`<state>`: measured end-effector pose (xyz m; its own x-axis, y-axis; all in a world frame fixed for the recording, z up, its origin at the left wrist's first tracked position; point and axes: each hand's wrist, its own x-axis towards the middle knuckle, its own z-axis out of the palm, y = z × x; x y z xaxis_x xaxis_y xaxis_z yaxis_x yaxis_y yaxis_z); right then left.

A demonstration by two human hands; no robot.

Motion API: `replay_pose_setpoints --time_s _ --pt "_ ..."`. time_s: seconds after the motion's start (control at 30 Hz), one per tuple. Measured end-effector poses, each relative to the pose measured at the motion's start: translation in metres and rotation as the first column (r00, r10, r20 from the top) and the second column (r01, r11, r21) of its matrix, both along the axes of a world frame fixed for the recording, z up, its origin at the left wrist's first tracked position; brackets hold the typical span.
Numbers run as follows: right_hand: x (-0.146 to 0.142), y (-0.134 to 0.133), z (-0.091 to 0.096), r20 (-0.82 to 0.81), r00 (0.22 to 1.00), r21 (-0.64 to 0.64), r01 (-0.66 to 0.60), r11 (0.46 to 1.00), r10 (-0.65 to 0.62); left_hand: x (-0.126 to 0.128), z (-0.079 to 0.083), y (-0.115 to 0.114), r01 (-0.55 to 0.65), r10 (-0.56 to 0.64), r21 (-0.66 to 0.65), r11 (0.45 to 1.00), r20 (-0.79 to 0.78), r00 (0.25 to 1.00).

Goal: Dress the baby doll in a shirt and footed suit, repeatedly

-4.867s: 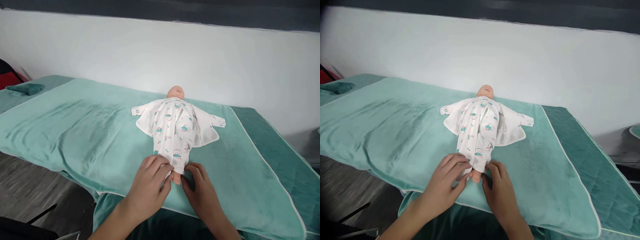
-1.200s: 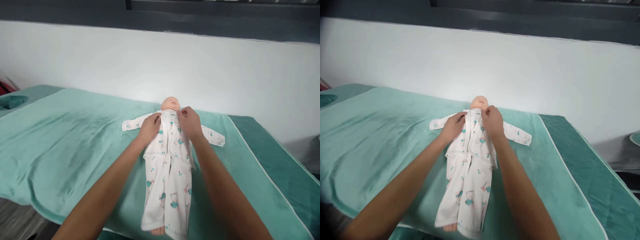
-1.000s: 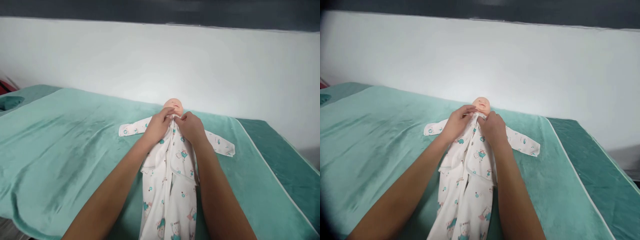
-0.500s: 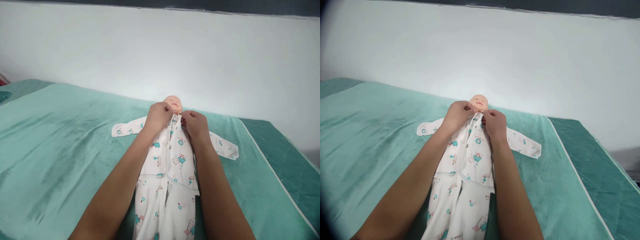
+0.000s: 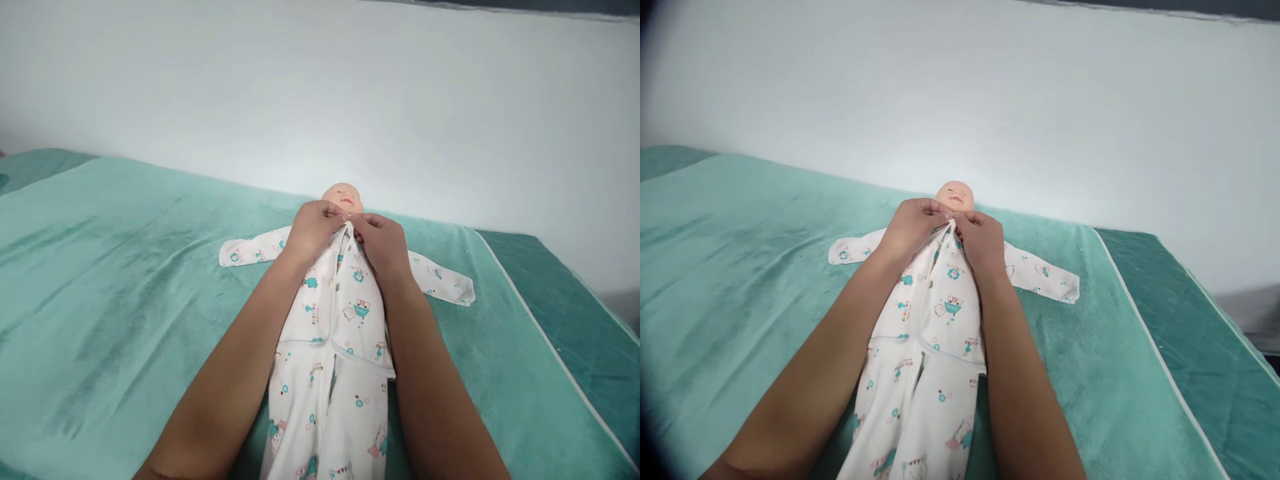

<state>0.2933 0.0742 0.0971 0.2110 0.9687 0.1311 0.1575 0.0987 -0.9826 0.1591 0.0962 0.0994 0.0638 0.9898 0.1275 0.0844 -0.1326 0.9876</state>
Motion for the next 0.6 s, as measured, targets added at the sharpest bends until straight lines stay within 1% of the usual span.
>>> replay_pose_setpoints --time_s 0.17,0.27,0.37,0.5,0.6 --pt "0.0026 -0.0038 0.0043 0.046 0.998 -0.028 -0.046 0.999 0.047 -0.0023 0.0028 -0.0038 0.005 -0.005 0.004 1.0 -0.03 1.0" --pt "0.0052 -0.0042 0.0041 0.042 0.994 -0.017 -0.103 0.995 0.103 -0.0017 0.0039 -0.0051 0.013 -0.012 0.02 1.0 -0.064 0.998" --pt "0.0074 -0.005 0.0036 0.016 0.987 -0.019 -0.161 0.987 0.162 -0.0013 0.0046 -0.0057 -0.005 0.006 0.018 1.0 -0.092 0.996" --pt "0.0083 -0.008 0.004 -0.052 0.979 -0.066 -0.201 0.977 0.198 -0.0037 0.0048 -0.0064 -0.005 0.003 -0.03 1.0 -0.064 0.998" --pt "0.007 -0.0103 0.0044 -0.056 0.981 -0.081 -0.187 0.979 0.183 -0.0065 0.0041 -0.0072 0.021 -0.023 -0.05 0.999 -0.031 0.999"
